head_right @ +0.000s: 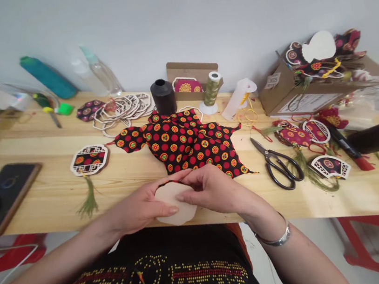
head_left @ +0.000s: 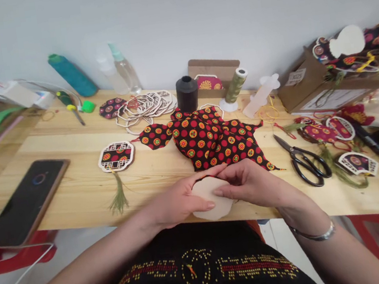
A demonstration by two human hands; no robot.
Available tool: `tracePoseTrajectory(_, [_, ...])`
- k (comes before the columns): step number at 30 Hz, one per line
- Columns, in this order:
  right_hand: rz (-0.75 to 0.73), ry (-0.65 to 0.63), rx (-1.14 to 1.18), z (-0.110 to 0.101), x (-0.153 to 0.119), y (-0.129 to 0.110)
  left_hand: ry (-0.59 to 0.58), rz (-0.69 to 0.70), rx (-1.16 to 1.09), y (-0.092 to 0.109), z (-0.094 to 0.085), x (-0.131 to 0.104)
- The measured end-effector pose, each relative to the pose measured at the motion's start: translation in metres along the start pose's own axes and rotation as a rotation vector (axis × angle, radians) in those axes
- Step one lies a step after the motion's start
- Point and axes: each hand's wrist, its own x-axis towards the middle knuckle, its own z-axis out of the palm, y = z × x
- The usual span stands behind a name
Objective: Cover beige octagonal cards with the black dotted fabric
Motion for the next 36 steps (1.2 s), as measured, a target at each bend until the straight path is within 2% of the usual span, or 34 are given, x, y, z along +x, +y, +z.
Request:
tracePoseTrajectory(8, [0.025, 0.081, 0.116, 0.0, 0.005, 0.002, 0.107, -0.091, -0.091, 0.009, 0.001, 0.007])
tracePoseTrajectory(12, [0.081, 0.141, 0.193, -0.003, 0.005, 0.01, 0.063, -0.144, -0.133, 0.012, -0.003, 0.008])
tracePoseTrajectory(18, [0.114, 0.282, 0.341, -0.008, 0.004, 0.016, 0.18, -0.103, -0.211, 0.016, -0.009, 0.007])
tracePoseTrajectory(25, [0.175, 0.388, 0.534, -0.01, 0.006, 0.019, 0.126, -0.059, -0.388, 0.017, -0.005, 0.005])
tracePoseTrajectory(32, [0.23, 0.396, 0.638, -0.012, 0.011, 0.027, 0.073, -0.053, -0.475, 0.026, 0.002, 0.003])
tracePoseTrajectory(36, [0.241, 0.4, 0.653, -0.012, 0.012, 0.027, 0.108, -0.023, -0.448, 0.027, 0.004, 0.004])
